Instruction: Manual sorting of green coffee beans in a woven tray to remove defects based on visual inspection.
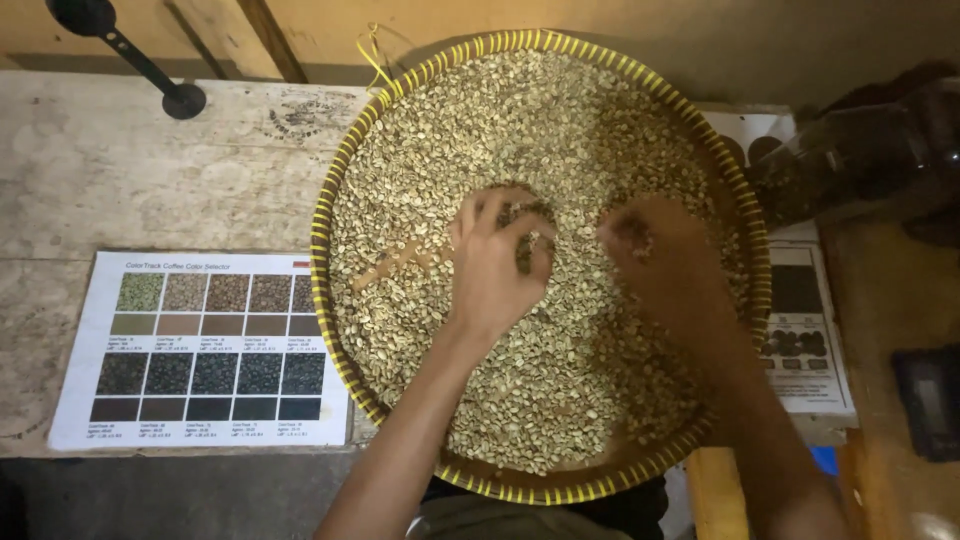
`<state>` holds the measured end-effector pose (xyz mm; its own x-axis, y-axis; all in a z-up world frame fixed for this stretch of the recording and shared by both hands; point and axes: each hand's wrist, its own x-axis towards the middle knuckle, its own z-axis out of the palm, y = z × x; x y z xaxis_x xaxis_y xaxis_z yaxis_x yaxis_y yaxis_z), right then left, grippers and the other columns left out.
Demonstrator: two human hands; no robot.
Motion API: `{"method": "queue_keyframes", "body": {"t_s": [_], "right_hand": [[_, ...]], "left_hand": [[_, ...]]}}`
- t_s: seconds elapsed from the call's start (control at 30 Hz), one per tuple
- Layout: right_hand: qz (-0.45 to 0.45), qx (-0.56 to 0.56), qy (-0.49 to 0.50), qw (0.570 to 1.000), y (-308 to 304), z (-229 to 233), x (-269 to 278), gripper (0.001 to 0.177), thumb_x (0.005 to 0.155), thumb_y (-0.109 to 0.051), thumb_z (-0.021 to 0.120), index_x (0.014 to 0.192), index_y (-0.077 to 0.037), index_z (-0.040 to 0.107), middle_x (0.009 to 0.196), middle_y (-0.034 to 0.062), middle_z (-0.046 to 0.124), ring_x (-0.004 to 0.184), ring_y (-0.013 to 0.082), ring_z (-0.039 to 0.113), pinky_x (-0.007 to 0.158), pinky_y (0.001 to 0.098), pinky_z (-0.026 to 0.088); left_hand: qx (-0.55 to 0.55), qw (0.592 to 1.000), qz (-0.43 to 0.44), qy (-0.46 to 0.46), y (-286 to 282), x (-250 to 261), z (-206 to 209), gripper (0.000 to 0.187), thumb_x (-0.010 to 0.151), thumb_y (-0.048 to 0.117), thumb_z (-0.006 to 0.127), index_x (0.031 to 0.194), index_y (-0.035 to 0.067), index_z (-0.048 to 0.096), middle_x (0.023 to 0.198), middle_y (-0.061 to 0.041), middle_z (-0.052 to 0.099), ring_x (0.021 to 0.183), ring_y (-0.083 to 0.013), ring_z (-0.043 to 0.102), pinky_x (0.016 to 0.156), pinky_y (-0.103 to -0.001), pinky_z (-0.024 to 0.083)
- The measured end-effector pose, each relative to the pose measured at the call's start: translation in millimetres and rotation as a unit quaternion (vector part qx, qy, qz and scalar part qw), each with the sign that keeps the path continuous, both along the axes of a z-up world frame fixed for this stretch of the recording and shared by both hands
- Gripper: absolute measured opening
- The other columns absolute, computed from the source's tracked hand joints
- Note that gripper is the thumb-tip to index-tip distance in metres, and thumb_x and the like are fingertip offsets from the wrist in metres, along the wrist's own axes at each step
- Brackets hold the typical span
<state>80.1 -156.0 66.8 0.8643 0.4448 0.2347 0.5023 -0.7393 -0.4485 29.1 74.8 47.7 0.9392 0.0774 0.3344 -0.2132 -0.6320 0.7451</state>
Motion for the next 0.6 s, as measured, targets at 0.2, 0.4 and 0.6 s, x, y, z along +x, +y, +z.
{"method": "queue_keyframes", "body": {"t_s": [0.2,0.4,0.6], "right_hand": [[-0.100,0.078,-0.048,0.991,-41,52,3,0.007,0.117,-0.012,0.080,0.115,-0.005,0.080,0.103,0.0084,0.077,0.088,0.0173,0.069,0.080,0.0341,0.056],[-0.199,-0.049,-0.284,0.936,-179,26,43,0.014,0.148,-0.004,0.089,0.146,0.006,0.079,0.132,0.0226,0.083,0.112,0.0357,0.080,0.091,0.0443,0.063],[-0.122,0.035,-0.241,0.962,-220,10,67,0.011,0.141,0.017,0.074,0.151,0.018,0.068,0.141,0.0378,0.073,0.133,0.0467,0.071,0.117,0.0528,0.051]], "left_hand": [[0.013,0.976,-0.216,0.021,31,-11,11,0.012,0.092,0.012,0.086,0.097,0.023,0.085,0.095,0.006,0.062,0.101,-0.0185,0.051,0.105,-0.038,0.034],[0.089,0.952,-0.264,0.127,38,-17,28,0.013,0.083,0.029,0.100,0.091,0.024,0.091,0.092,0.009,0.059,0.106,-0.0207,0.048,0.116,-0.047,0.030],[0.147,0.943,-0.278,0.111,40,-15,22,0.016,0.081,0.032,0.101,0.091,0.023,0.091,0.097,0.010,0.066,0.108,-0.0201,0.051,0.117,-0.046,0.036]]}}
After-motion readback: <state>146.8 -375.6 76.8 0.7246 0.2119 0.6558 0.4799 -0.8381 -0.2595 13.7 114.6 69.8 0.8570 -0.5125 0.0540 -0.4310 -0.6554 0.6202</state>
